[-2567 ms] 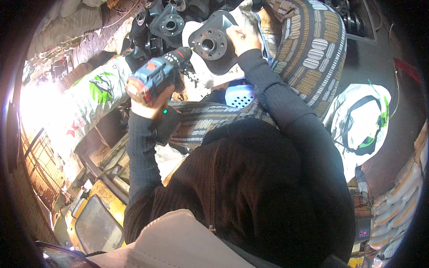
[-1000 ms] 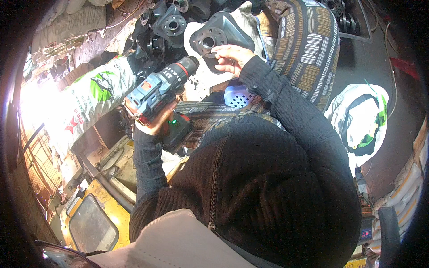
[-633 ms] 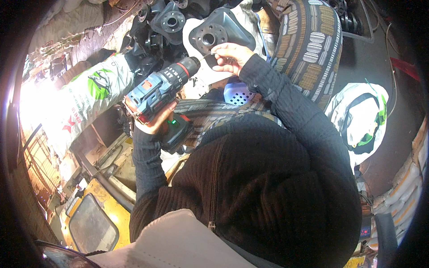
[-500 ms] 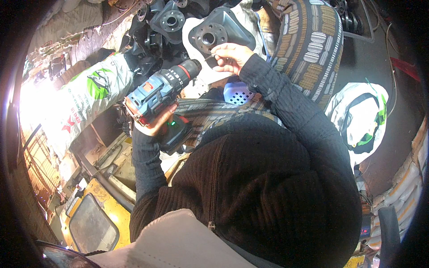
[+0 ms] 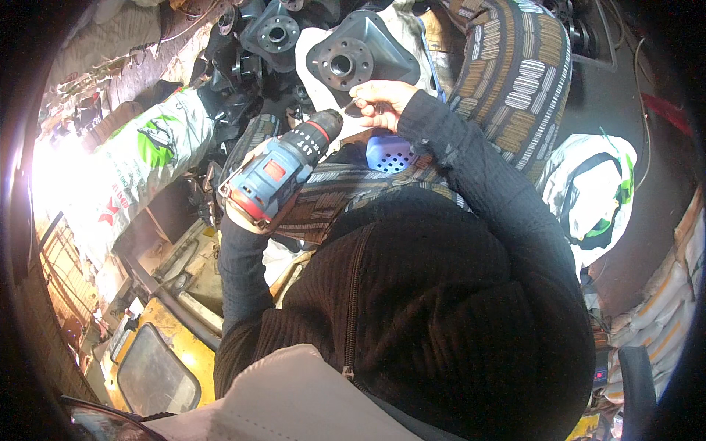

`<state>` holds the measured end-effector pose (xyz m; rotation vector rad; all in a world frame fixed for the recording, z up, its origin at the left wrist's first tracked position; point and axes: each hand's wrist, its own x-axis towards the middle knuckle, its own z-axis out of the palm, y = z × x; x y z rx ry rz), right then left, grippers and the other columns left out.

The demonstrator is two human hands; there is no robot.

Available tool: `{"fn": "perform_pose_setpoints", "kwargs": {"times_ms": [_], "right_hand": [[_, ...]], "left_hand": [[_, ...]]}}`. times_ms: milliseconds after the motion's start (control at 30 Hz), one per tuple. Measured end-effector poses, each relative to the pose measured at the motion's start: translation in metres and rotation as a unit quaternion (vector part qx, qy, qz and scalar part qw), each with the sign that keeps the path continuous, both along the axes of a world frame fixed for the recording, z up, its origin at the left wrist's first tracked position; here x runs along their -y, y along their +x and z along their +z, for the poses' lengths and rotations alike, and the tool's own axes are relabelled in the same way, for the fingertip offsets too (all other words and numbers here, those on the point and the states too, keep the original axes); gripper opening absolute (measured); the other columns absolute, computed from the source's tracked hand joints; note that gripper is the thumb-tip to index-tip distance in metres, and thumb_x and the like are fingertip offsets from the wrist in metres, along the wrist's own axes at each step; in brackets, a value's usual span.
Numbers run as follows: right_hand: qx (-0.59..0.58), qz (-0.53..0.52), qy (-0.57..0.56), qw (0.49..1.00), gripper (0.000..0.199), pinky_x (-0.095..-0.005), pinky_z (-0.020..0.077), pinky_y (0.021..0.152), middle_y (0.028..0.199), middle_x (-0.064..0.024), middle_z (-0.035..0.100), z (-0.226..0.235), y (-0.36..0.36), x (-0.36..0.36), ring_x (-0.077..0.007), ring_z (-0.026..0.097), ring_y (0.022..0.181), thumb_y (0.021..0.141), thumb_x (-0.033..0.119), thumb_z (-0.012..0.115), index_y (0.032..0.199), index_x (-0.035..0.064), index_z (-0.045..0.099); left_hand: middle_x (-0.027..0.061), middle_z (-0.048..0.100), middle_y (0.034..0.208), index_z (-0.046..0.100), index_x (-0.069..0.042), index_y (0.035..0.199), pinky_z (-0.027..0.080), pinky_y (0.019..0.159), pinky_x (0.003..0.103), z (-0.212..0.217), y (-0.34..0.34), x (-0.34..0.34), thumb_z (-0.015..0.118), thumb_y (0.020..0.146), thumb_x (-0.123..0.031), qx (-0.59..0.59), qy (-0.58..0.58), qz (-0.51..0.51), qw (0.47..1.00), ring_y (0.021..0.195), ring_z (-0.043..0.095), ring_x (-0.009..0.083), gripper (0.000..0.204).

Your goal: The person uses a cordless drill to drive screws into black plastic parts. They repeatedly pick up parts, align them, and drill while holding the part with the other hand. The person places finished parts aside and continues with the next one.

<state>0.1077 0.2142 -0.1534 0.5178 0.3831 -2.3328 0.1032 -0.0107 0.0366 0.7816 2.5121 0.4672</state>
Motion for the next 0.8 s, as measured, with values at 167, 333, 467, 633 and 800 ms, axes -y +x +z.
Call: {"fn": "perform_pose_setpoints", "kwargs": {"times_ms": [167,333,467,633,800], "right_hand": [[0.074,-0.05,0.075,0.993,0.023,-0.0243,0.0496,0.05,0.069,0.0015,0.05,-0.011,0.009,0.003,-0.0071,0.051,0.059,0.085,0.019,0.062,0.099,0.001,0.061],[0.102,-0.102,0.287,0.947,0.029,-0.0215,0.039,0.037,0.068,0.0002,0.055,-0.034,0.009,0.012,-0.0056,0.042,0.041,0.08,0.017,0.069,0.102,0.0011,0.061],[0.025,-0.136,0.394,0.908,0.031,-0.02,0.0335,0.037,0.065,-0.0007,0.057,-0.035,-0.001,0.017,-0.005,0.041,0.04,0.077,0.017,0.071,0.102,0.0005,0.062],[0.001,-0.075,0.506,0.859,0.033,-0.0218,0.0377,0.045,0.062,0.001,0.056,-0.024,-0.015,0.018,-0.0051,0.046,0.048,0.076,0.029,0.071,0.095,0.0022,0.065],[-0.016,-0.102,0.542,0.834,0.029,-0.0253,0.0456,0.064,0.075,-0.0034,0.064,-0.025,-0.044,0.02,-0.0102,0.057,0.068,0.077,0.033,0.071,0.088,0.006,0.068]], "left_hand": [[0.009,0.061,0.104,0.06,-0.013,0.108,0.046,0.086,0.039,-0.009,-0.012,0.002,0.07,0.07,-0.022,-0.057,0.011,-0.039,0.998,0.097,0.059,0.0278,0.04],[0.0102,0.058,0.108,0.049,-0.008,0.117,0.045,0.087,0.039,-0.023,-0.033,0.0,0.071,0.071,-0.022,-0.057,0.009,-0.061,0.996,0.1,0.057,0.0282,0.053],[0.0113,0.056,0.112,0.049,-0.009,0.119,0.043,0.09,0.039,-0.031,-0.045,-0.001,0.071,0.071,-0.023,-0.07,-0.05,-0.076,0.993,0.104,0.056,0.028,0.054],[0.0078,0.061,0.096,0.059,-0.013,0.101,0.048,0.076,0.037,-0.035,-0.06,0.001,0.068,0.071,-0.025,-0.14,-0.061,-0.056,0.987,0.087,0.06,0.0259,0.034],[0.0064,0.064,0.088,0.064,-0.013,0.093,0.05,0.069,0.038,-0.04,-0.075,0.003,0.067,0.07,-0.024,-0.129,-0.004,-0.019,0.992,0.079,0.062,0.0253,0.026]]}}
